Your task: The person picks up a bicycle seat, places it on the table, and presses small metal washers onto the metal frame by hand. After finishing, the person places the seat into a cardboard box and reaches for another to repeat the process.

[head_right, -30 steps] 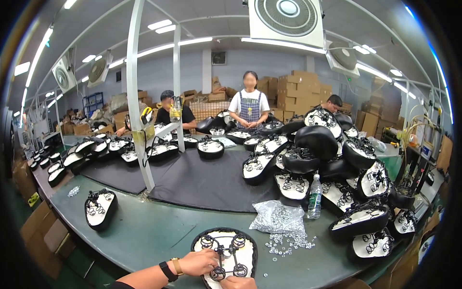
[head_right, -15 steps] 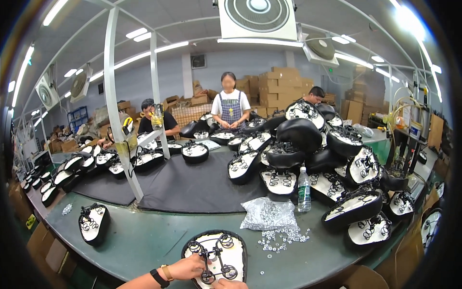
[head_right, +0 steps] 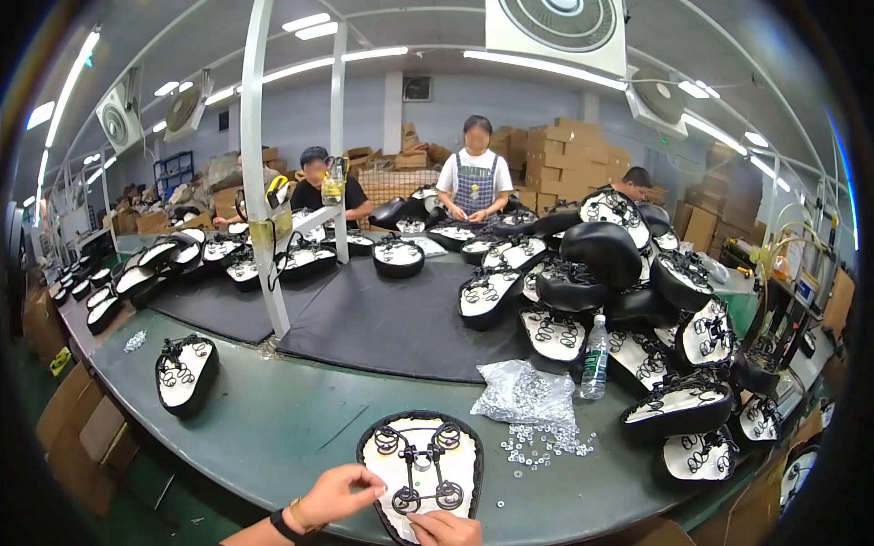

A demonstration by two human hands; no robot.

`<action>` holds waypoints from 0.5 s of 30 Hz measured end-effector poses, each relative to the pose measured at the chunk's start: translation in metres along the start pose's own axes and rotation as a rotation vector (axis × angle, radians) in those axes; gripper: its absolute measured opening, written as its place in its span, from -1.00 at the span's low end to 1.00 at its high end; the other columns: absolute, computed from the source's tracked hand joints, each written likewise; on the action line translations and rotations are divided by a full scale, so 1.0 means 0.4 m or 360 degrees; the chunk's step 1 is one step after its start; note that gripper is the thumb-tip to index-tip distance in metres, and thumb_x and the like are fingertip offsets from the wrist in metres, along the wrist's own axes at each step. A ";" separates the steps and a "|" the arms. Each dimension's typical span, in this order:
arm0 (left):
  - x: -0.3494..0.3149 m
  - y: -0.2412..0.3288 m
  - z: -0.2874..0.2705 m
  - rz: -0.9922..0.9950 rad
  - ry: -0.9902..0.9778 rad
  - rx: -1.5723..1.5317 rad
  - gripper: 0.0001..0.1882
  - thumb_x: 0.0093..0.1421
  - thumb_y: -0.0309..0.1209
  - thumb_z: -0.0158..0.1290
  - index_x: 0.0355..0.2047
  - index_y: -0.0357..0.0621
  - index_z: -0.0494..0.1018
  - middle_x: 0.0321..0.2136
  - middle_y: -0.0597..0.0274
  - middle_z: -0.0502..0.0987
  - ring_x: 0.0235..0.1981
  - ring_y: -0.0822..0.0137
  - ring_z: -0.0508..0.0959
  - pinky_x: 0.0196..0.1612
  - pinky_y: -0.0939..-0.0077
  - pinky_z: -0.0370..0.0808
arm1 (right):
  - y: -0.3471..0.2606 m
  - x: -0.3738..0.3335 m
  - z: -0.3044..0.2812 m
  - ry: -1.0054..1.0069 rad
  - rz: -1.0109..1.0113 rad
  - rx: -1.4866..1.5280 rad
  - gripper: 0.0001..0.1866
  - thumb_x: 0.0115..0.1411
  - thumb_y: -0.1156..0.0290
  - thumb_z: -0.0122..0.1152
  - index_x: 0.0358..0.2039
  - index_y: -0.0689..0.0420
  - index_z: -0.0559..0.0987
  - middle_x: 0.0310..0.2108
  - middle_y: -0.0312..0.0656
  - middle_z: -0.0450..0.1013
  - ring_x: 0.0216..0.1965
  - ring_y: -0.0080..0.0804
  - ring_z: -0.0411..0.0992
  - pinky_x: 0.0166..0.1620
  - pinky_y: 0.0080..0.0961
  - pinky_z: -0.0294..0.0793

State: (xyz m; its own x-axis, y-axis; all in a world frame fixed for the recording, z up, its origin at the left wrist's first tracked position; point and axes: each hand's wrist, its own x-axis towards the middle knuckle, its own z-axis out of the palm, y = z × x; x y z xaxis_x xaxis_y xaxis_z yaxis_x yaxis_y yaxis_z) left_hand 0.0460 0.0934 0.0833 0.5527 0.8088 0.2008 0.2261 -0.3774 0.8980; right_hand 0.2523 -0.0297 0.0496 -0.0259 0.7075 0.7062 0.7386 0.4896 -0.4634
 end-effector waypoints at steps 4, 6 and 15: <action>-0.153 0.007 0.050 -0.0523 -0.0214 -0.1305 -0.79 0.32 -0.46 0.20 -0.07 -0.25 0.53 -0.13 0.25 0.62 -0.07 0.42 0.60 0.05 0.51 0.53 | -0.054 0.026 -0.011 -0.0048 -0.0006 0.0351 -0.78 0.10 0.54 0.45 -0.19 0.19 0.70 -0.34 -0.07 0.63 -0.37 -0.15 0.62 -0.30 -0.36 0.61; -0.185 0.015 0.095 -0.0464 -0.0124 -0.1546 -0.83 0.37 -0.59 0.11 -0.05 -0.22 0.49 -0.19 0.27 0.63 -0.13 0.47 0.61 0.01 0.55 0.54 | -0.070 0.027 -0.003 -0.0130 -0.0121 0.0367 -0.80 0.11 0.53 0.46 -0.22 0.20 0.70 -0.34 -0.08 0.63 -0.35 -0.15 0.63 -0.28 -0.38 0.61; -0.248 -0.039 0.111 -0.0838 -0.0345 -0.1345 -0.79 0.41 -0.39 0.15 -0.07 -0.28 0.56 -0.09 0.31 0.61 -0.06 0.55 0.55 0.10 0.63 0.47 | -0.089 0.007 -0.035 -0.0356 -0.0086 0.0416 -0.88 0.14 0.51 0.43 -0.28 0.15 0.70 -0.38 -0.11 0.64 -0.38 -0.14 0.62 -0.32 -0.36 0.60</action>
State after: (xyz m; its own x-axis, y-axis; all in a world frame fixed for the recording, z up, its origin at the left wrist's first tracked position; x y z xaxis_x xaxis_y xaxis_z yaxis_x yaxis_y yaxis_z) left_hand 0.0232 -0.0009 0.0320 0.6989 0.6494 -0.2998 -0.1113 0.5128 0.8513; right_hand 0.2354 -0.0520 0.0756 -0.2285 0.7569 0.6123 0.5354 0.6230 -0.5703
